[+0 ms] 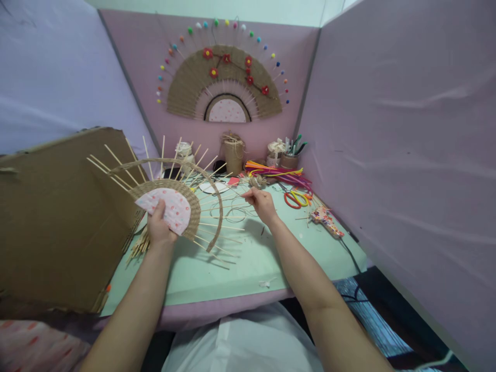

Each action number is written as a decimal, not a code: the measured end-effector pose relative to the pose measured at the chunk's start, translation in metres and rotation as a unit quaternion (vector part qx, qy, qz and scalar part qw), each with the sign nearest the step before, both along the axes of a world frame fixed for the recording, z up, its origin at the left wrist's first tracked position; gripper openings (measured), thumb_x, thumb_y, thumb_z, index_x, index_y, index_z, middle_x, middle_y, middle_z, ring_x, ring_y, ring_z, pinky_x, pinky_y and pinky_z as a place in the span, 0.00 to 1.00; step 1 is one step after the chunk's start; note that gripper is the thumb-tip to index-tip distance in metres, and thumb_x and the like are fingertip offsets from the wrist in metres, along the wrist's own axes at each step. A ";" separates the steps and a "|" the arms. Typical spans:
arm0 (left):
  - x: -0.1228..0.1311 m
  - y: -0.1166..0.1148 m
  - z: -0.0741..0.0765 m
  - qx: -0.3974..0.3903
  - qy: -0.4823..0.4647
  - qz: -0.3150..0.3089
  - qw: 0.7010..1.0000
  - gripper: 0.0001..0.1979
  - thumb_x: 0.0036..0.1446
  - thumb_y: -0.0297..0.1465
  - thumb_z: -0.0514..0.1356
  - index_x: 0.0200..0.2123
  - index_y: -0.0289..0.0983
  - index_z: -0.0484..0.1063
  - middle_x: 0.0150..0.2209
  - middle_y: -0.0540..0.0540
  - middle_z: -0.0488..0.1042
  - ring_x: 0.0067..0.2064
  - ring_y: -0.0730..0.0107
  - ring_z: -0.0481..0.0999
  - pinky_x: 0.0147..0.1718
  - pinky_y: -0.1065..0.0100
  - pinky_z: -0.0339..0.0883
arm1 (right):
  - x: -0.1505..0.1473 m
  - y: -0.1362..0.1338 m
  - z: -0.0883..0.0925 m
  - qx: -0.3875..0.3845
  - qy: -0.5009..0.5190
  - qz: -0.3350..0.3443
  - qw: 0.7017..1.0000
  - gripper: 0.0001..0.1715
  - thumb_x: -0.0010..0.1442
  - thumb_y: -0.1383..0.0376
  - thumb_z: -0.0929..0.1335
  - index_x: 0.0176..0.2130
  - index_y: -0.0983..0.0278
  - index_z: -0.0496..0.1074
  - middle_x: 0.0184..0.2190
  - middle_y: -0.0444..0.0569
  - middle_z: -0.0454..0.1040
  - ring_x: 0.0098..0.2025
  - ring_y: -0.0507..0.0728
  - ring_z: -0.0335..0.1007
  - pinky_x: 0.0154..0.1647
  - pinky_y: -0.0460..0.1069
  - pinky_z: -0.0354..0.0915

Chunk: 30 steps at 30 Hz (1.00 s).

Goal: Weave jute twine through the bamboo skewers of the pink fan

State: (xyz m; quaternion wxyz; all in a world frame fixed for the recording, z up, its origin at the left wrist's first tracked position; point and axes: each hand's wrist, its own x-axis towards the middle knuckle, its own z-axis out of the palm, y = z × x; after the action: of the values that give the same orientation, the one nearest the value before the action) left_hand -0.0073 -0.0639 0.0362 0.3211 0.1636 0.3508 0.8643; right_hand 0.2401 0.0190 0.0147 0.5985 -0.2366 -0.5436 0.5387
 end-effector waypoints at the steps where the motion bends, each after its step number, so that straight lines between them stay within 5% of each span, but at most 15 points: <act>1: 0.000 0.000 0.000 0.001 -0.003 -0.003 1.000 0.16 0.52 0.27 0.61 0.46 0.40 0.70 0.52 0.45 0.72 0.53 0.64 0.72 0.50 0.61 0.67 | 0.000 0.000 0.001 -0.023 0.013 0.027 0.999 0.22 0.55 0.51 0.66 0.25 0.65 0.77 0.21 0.46 0.64 0.25 0.49 0.56 0.26 0.46 0.54; 9: 0.005 0.002 -0.003 -0.021 -0.053 -0.054 0.997 0.15 0.54 0.29 0.60 0.46 0.37 0.72 0.50 0.43 0.74 0.53 0.62 0.72 0.50 0.61 0.68 | -0.020 -0.016 -0.001 -0.082 -0.056 0.204 0.974 0.18 0.48 0.53 0.71 0.23 0.66 0.76 0.22 0.45 0.65 0.24 0.49 0.55 0.25 0.46 0.51; 17: 0.009 0.004 -0.008 -0.048 -0.075 -0.074 0.993 0.15 0.54 0.29 0.60 0.46 0.36 0.72 0.50 0.42 0.74 0.53 0.62 0.72 0.50 0.62 0.68 | -0.025 -0.020 -0.002 -0.127 -0.061 0.196 0.970 0.15 0.41 0.60 0.76 0.23 0.66 0.70 0.16 0.38 0.58 0.19 0.45 0.47 0.22 0.45 0.42; 30: 0.015 0.005 -0.010 -0.128 -0.120 -0.131 0.976 0.12 0.56 0.28 0.58 0.42 0.32 0.74 0.46 0.38 0.76 0.52 0.60 0.73 0.51 0.59 0.67 | -0.031 -0.020 -0.006 -0.189 -0.051 0.215 0.957 0.20 0.45 0.58 0.73 0.22 0.63 0.60 0.13 0.34 0.48 0.16 0.44 0.39 0.17 0.44 0.35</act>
State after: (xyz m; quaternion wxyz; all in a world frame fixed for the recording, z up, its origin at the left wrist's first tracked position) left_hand 0.0081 -0.0585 0.0266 0.4895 0.0610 0.3929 0.7761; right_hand 0.2089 -0.0011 0.0091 0.3843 -0.2500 -0.4992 0.7352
